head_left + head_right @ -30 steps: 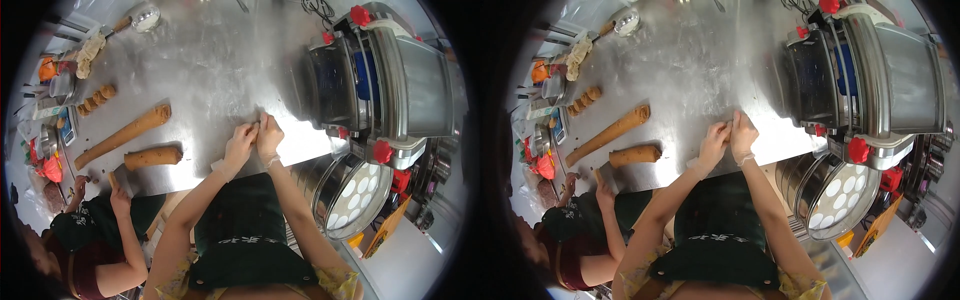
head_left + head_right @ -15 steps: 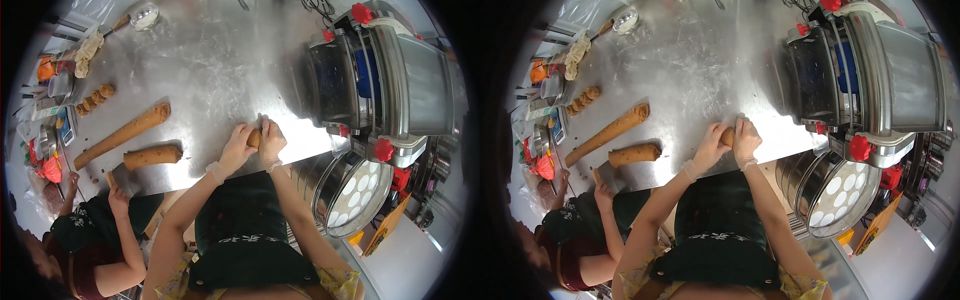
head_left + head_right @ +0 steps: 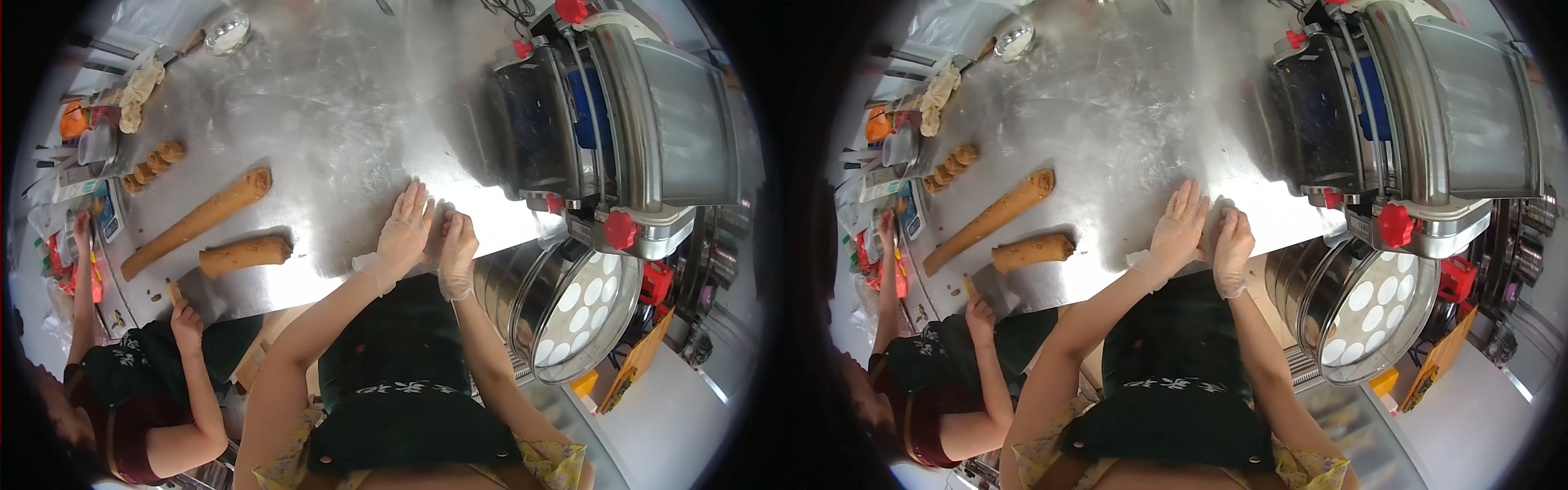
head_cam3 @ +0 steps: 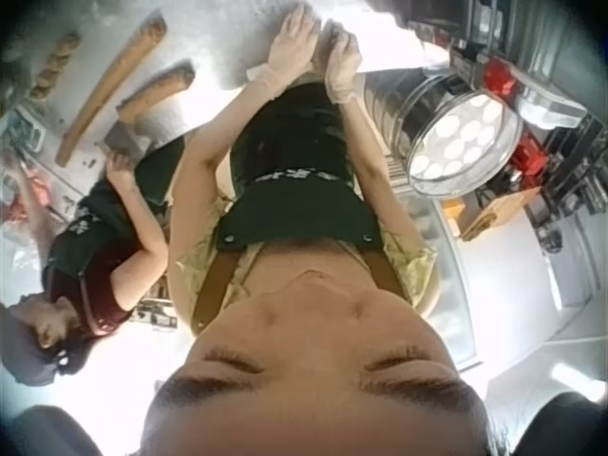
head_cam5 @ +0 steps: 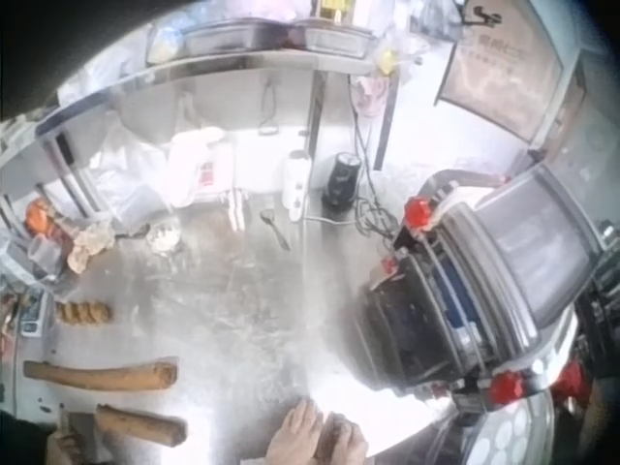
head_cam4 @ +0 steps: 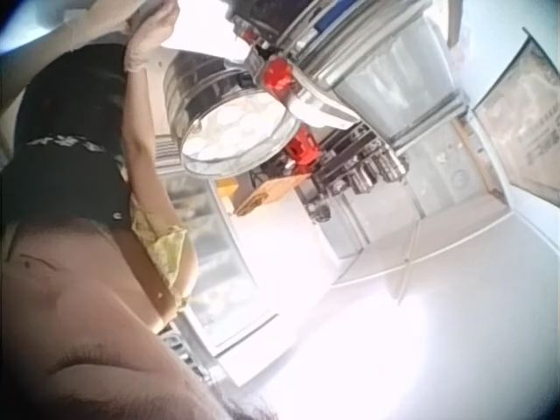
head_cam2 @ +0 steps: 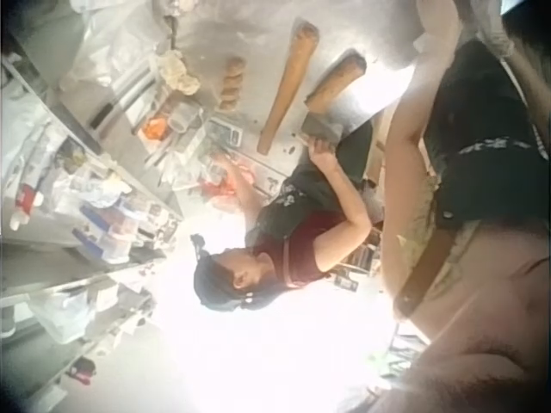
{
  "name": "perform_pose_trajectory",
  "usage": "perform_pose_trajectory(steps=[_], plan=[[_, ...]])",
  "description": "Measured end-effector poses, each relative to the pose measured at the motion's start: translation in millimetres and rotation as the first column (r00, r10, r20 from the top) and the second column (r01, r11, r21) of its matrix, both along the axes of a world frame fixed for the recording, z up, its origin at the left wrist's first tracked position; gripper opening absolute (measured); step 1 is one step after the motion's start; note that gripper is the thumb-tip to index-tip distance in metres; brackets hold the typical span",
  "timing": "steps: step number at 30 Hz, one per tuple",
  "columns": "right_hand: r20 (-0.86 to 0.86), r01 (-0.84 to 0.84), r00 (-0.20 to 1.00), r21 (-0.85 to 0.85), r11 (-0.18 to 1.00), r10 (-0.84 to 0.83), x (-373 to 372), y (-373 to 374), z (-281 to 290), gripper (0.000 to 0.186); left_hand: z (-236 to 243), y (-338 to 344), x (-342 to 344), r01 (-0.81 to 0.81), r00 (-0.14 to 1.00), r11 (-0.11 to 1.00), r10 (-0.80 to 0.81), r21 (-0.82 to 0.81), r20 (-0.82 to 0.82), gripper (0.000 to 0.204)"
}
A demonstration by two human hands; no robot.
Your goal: Portioning, rolling, and shaping dough into round buns or rolls.
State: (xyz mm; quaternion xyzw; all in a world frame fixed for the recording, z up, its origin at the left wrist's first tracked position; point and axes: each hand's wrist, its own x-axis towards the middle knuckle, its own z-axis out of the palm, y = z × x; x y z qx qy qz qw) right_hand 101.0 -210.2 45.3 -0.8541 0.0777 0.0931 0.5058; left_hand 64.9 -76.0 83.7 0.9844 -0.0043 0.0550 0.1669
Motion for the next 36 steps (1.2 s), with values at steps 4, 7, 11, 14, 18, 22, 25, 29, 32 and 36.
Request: perform_pose_trajectory(steps=[4,7,11,14,18,22,25,29,32,36], plan=[[-0.078,0.030,0.997,0.149,0.988,-0.019,1,-21,13,0.030,-26,-17,-34,0.030,0.997,0.992,-0.039,-0.126,-0.068,0.060],[-0.223,-0.035,0.973,0.144,0.989,0.067,-10,-3,34,0.029,-42,-15,-53,0.113,0.987,0.978,-0.091,-0.173,0.129,0.038],[-0.043,-0.154,0.980,0.460,0.874,0.196,-36,14,31,0.043,10,-28,-25,-0.500,0.781,0.090,0.476,-0.861,-0.404,0.020],[-0.264,0.048,0.943,0.711,0.701,0.204,-29,52,80,0.059,40,-40,-12,-0.419,0.690,-0.136,0.595,-0.898,-0.412,0.031],[-0.482,0.210,0.708,0.842,0.498,0.517,9,25,78,0.058,72,-18,-19,-0.430,0.849,0.671,0.528,-0.604,-0.017,0.050],[-0.401,0.202,0.515,0.916,0.348,0.757,18,33,93,0.068,38,-1,-27,-0.251,0.949,0.590,0.307,-0.767,-0.075,0.081],[-0.324,0.224,0.713,0.946,0.236,0.622,3,42,98,0.074,27,-5,-27,-0.179,0.976,0.350,0.183,-0.919,-0.120,0.094],[-0.376,0.213,0.824,0.898,0.384,0.423,-14,51,106,0.073,33,-28,-26,-0.276,0.930,0.420,0.345,-0.865,-0.129,0.095],[-0.414,0.147,0.663,0.889,0.433,0.624,19,30,103,0.072,63,-10,-20,-0.270,0.934,0.633,0.356,-0.725,-0.036,0.094],[-0.461,0.179,0.482,0.884,0.431,0.745,30,28,109,0.070,78,2,-12,-0.190,0.939,0.572,0.343,-0.798,0.023,0.063]])
